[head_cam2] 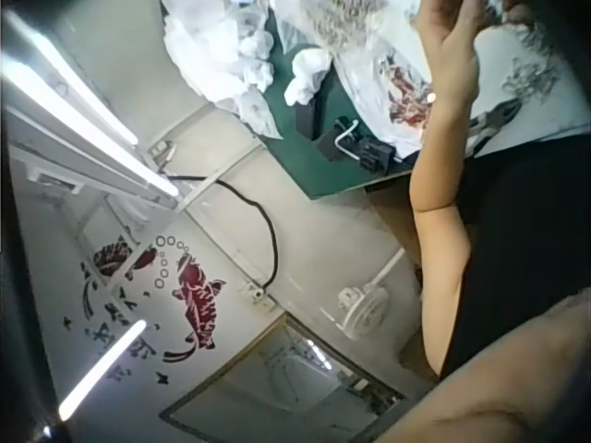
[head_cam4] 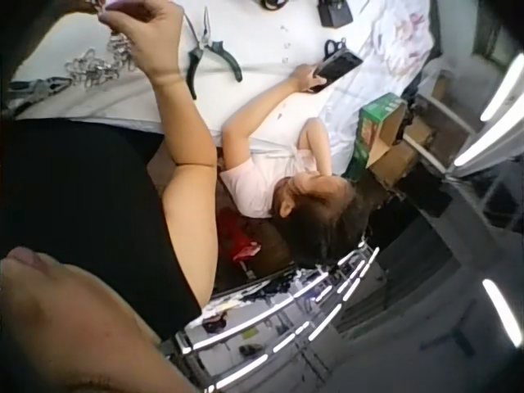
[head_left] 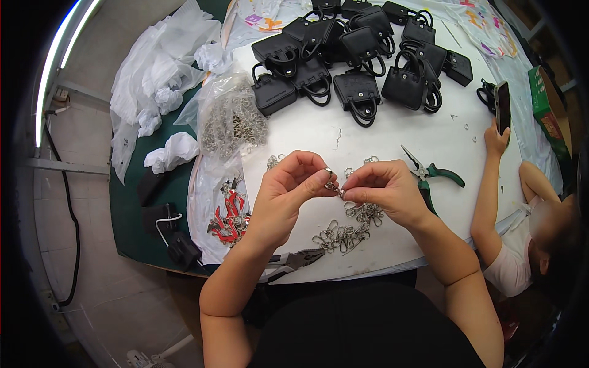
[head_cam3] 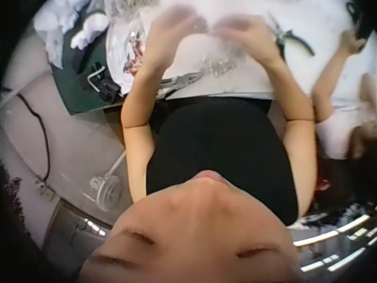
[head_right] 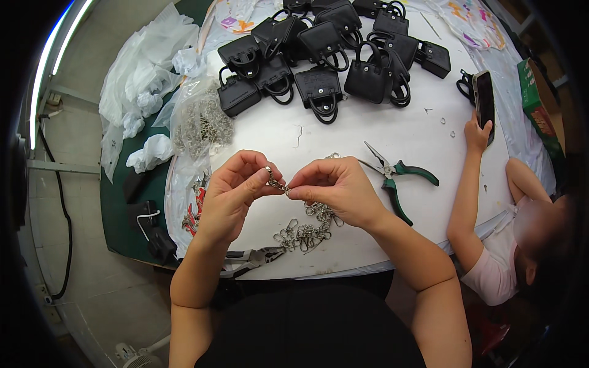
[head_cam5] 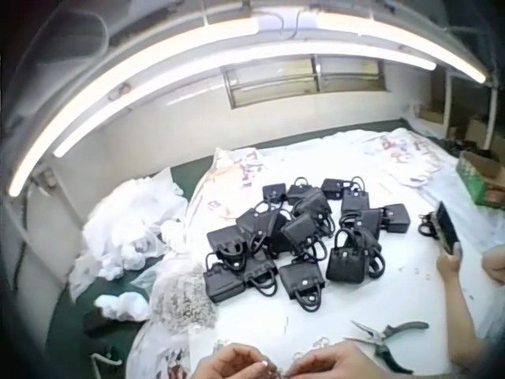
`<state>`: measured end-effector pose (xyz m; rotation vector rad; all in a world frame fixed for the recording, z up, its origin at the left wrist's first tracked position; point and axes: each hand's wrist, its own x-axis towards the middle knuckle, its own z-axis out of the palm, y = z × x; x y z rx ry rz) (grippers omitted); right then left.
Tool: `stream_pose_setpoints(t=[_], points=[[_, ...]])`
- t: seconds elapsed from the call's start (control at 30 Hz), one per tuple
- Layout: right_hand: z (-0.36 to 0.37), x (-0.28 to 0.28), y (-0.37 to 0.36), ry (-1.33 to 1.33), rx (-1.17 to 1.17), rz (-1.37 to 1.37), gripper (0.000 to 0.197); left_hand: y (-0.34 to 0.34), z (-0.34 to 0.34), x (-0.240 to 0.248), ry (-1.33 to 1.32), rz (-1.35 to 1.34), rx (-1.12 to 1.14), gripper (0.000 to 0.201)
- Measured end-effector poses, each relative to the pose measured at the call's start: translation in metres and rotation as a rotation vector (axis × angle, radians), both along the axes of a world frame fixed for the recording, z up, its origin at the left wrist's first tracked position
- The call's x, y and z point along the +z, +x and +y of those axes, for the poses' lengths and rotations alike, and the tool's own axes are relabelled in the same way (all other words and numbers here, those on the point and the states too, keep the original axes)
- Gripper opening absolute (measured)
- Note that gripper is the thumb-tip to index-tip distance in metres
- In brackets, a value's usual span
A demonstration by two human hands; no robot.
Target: The person attaches metal chain links and decorative charms to small black bag-shaped plastic pieces using pliers to open and close the rings.
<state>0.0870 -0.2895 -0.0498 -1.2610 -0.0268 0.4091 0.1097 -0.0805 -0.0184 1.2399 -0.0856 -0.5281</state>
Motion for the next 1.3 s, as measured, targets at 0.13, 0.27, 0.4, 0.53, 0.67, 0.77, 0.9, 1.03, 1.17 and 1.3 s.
stream_pose_setpoints(t=[0.13,0.27,0.4,0.53,0.67,0.77,0.9,1.03,1.17,1.3], points=[[-0.001,0.0,0.001,0.017,0.018,0.028,0.011,0.002,0.004,0.001,-0.034,0.0,-0.061,0.014],[-0.003,0.002,0.002,0.061,0.045,0.054,0.011,0.003,0.004,0.001,-0.056,-0.001,-0.059,0.014],[-0.005,0.001,0.003,0.081,0.046,0.064,0.01,0.004,0.003,0.004,-0.124,0.027,-0.083,0.014],[-0.006,0.001,0.004,0.125,0.039,0.071,0.01,0.005,0.005,0.002,-0.151,0.034,-0.084,0.015],[-0.005,0.005,0.001,0.129,0.056,0.037,0.01,0.006,0.003,0.005,-0.098,0.026,-0.077,0.013],[-0.002,0.005,0.0,0.092,0.043,0.046,0.011,0.004,0.001,0.005,-0.073,-0.009,-0.103,0.012],[-0.001,0.003,-0.001,0.043,-0.011,0.02,0.012,0.008,0.004,0.005,-0.066,-0.01,-0.137,0.01],[-0.003,0.003,0.0,0.037,-0.118,-0.021,0.011,0.018,0.008,-0.007,-0.073,-0.162,-0.201,0.012],[-0.016,0.004,0.006,-0.173,-0.379,-0.368,0.008,0.057,-0.012,-0.022,0.338,-0.566,-0.147,0.027],[-0.035,0.008,0.013,-0.411,-0.572,-0.584,0.008,0.098,-0.061,-0.038,0.91,-1.385,-0.049,0.03]])
